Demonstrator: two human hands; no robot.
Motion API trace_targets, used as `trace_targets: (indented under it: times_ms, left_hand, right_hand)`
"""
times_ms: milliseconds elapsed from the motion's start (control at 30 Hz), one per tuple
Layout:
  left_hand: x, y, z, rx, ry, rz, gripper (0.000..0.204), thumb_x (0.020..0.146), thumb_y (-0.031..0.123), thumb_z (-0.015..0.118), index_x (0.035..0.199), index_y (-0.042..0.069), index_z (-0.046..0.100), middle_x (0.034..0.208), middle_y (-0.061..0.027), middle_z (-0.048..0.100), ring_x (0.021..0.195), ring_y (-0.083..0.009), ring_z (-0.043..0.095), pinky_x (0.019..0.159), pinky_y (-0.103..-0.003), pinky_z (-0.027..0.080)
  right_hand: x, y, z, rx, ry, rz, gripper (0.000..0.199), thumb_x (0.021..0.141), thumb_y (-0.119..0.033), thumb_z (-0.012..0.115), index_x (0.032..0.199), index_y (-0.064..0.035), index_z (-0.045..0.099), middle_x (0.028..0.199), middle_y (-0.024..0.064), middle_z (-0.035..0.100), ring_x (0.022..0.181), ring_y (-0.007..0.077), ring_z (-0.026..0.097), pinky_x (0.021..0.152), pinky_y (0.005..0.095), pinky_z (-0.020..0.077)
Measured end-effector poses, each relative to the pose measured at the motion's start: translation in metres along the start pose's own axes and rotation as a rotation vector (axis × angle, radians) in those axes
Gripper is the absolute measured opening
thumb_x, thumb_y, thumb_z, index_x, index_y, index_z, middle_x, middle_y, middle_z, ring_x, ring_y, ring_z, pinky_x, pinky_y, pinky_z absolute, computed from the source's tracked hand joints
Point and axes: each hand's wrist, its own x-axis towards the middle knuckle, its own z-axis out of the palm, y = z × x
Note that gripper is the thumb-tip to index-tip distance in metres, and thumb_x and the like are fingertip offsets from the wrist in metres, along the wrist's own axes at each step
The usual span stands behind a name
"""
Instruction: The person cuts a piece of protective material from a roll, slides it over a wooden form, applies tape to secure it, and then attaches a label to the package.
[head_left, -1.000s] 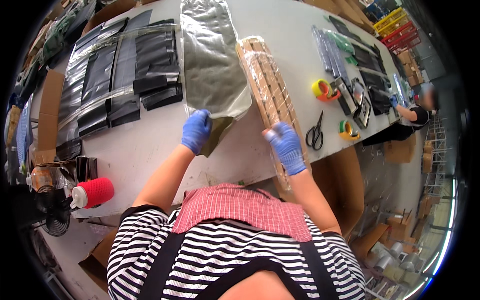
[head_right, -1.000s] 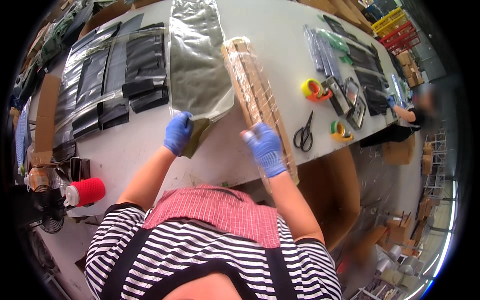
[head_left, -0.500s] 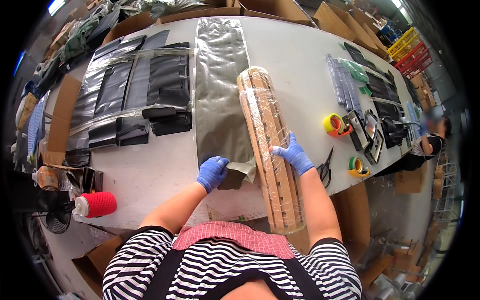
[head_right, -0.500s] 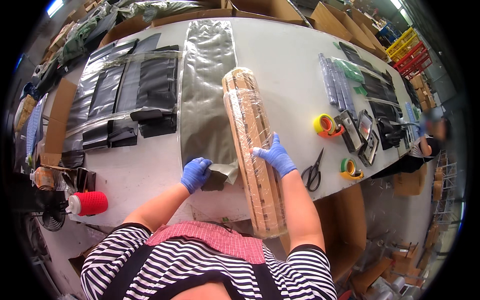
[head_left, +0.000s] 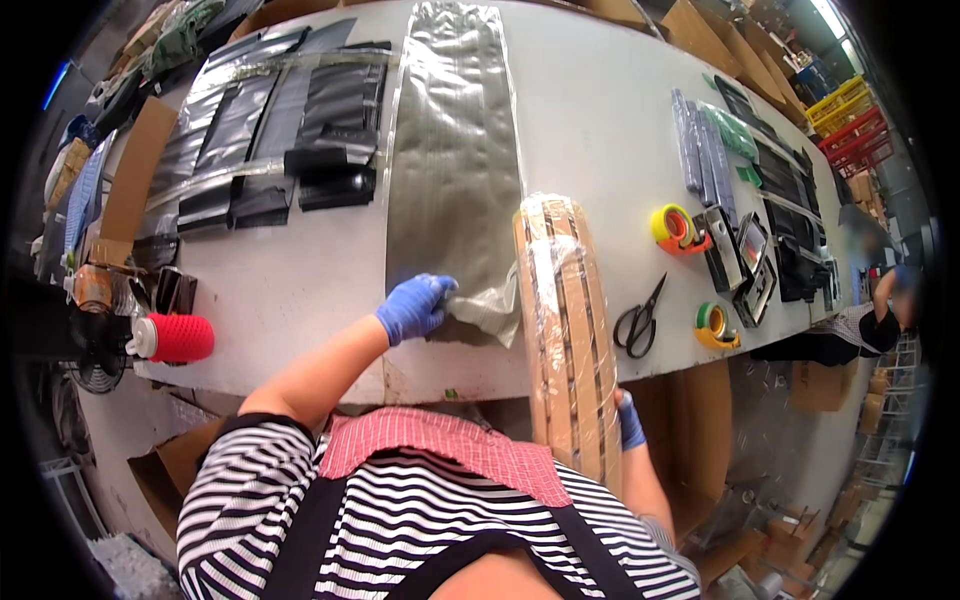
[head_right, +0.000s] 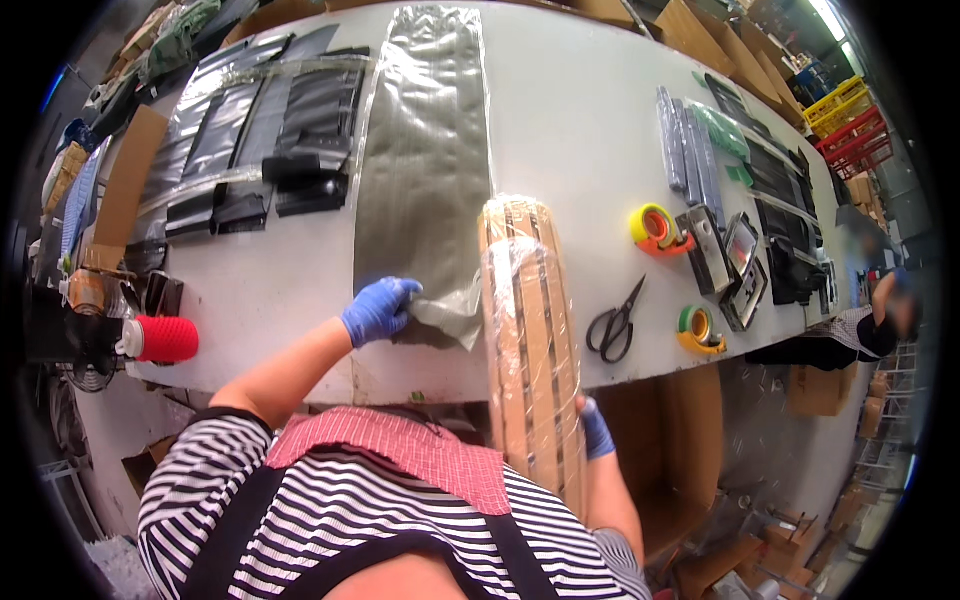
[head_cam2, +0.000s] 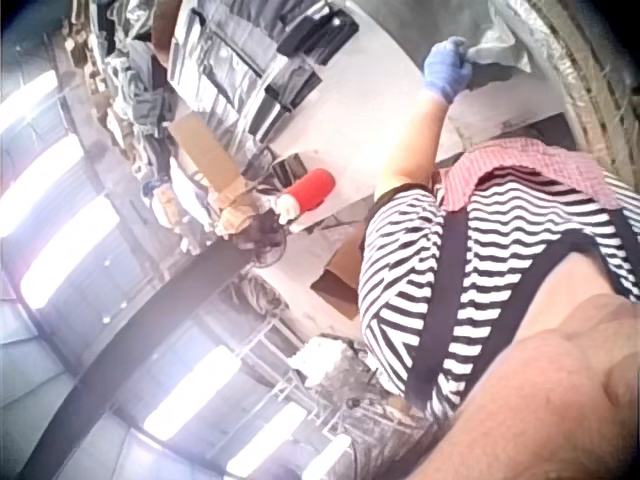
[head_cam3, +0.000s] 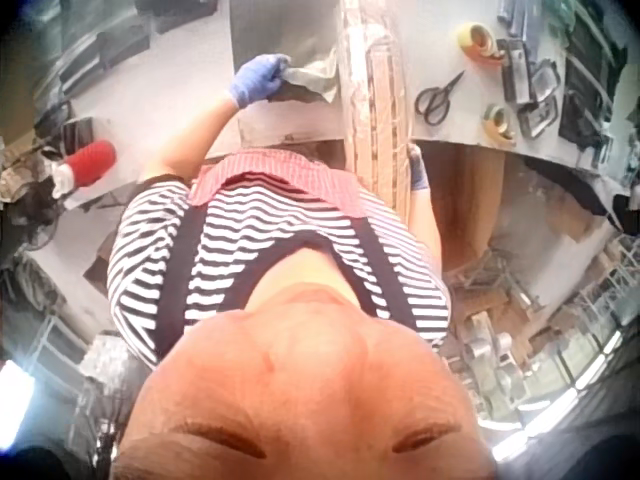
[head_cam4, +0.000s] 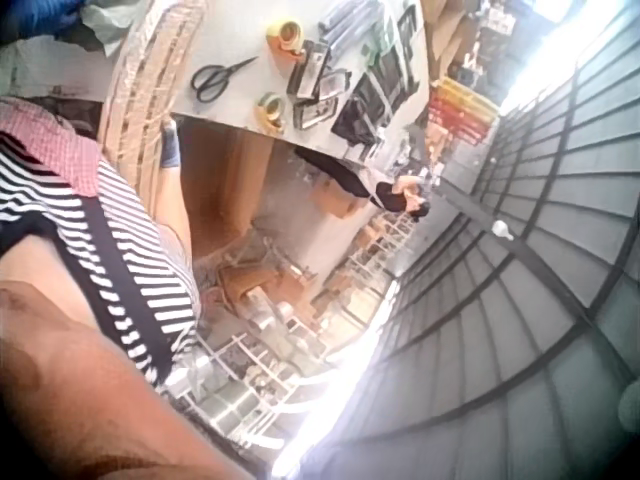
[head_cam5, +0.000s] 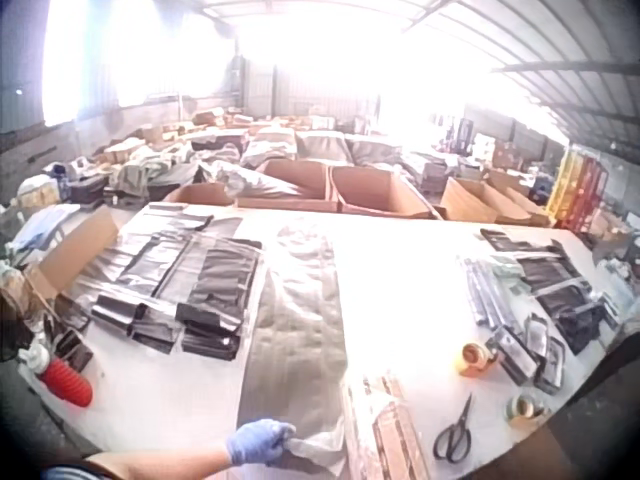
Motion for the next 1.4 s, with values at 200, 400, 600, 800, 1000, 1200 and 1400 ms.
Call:
trace_targets:
  times_ms: [200,400,600,800,1000,1200,1400]
  left_hand:
    - [0.039,0.032,0.019,-0.065,-0.146,-0.007,0.016,0.087,0.022,0.065,0.089,0.007,0.072,0.086,-0.0194,0.067,0.083,-0.0411,0.064,0.077,-0.046,0.052]
    - [0.108,-0.031,0.061,-0.085,-0.088,0.653,0.021,0.095,0.023,0.066,0.107,0.008,0.075,0.098,-0.0081,0.075,0.086,-0.0220,0.070,0.082,-0.036,0.055]
    - [0.111,0.012,0.026,-1.143,-0.522,-0.434,0.021,0.093,0.018,0.070,0.110,0.006,0.074,0.097,-0.0053,0.075,0.086,-0.0173,0.069,0.079,-0.035,0.056]
    - [0.103,0.023,0.004,-0.625,-0.247,-0.211,0.023,0.091,0.021,0.075,0.104,0.002,0.073,0.090,-0.0027,0.072,0.081,-0.0114,0.063,0.077,-0.031,0.054]
    - [0.077,0.122,-0.021,0.177,0.017,0.167,0.015,0.091,0.019,0.065,0.095,0.006,0.069,0.079,-0.0130,0.069,0.074,-0.0265,0.069,0.072,-0.037,0.056]
    - [0.049,0.176,0.000,0.337,0.082,0.370,0.011,0.083,0.010,0.059,0.091,0.009,0.066,0.087,-0.0115,0.064,0.089,-0.0307,0.064,0.090,-0.043,0.053]
    - [0.044,0.098,0.022,0.065,0.399,0.041,0.055,0.085,0.011,0.057,0.138,0.001,0.048,0.122,-0.0232,0.059,0.117,-0.0421,0.054,0.103,-0.044,0.046]
  right_hand:
    - [-0.075,0.039,0.012,-0.034,0.014,0.051,0.107,0.065,-0.058,0.088,0.143,0.0015,0.046,0.128,0.0137,0.063,0.113,0.0244,0.064,0.095,0.0382,0.0545]
    - [-0.096,0.007,0.061,-0.164,-0.239,0.050,0.121,0.060,-0.060,0.088,0.150,0.0008,0.035,0.142,0.0145,0.052,0.128,0.0253,0.053,0.107,0.0387,0.0428]
    - [-0.097,0.027,0.052,-0.096,-0.320,0.173,0.120,0.064,-0.052,0.084,0.157,-0.0034,0.025,0.153,0.0172,0.042,0.139,0.0278,0.044,0.115,0.0392,0.0339]
    - [-0.106,0.042,0.034,0.001,-0.215,0.232,0.114,0.066,-0.049,0.084,0.155,-0.0035,0.029,0.148,0.0188,0.048,0.134,0.0287,0.051,0.111,0.0398,0.0424]
    - [-0.117,0.044,0.031,0.175,-0.077,0.213,0.085,0.075,-0.040,0.083,0.140,0.0032,0.050,0.124,0.0196,0.066,0.104,0.0300,0.070,0.088,0.0422,0.0598]
    - [-0.101,0.057,0.001,0.163,-0.042,0.265,0.094,0.073,-0.043,0.082,0.147,-0.0015,0.042,0.131,0.0196,0.061,0.114,0.0295,0.065,0.096,0.0419,0.0559]
    - [-0.083,0.072,-0.016,0.216,-0.110,0.211,0.088,0.075,-0.046,0.082,0.143,-0.0016,0.048,0.127,0.0178,0.065,0.109,0.0293,0.067,0.092,0.0417,0.0573]
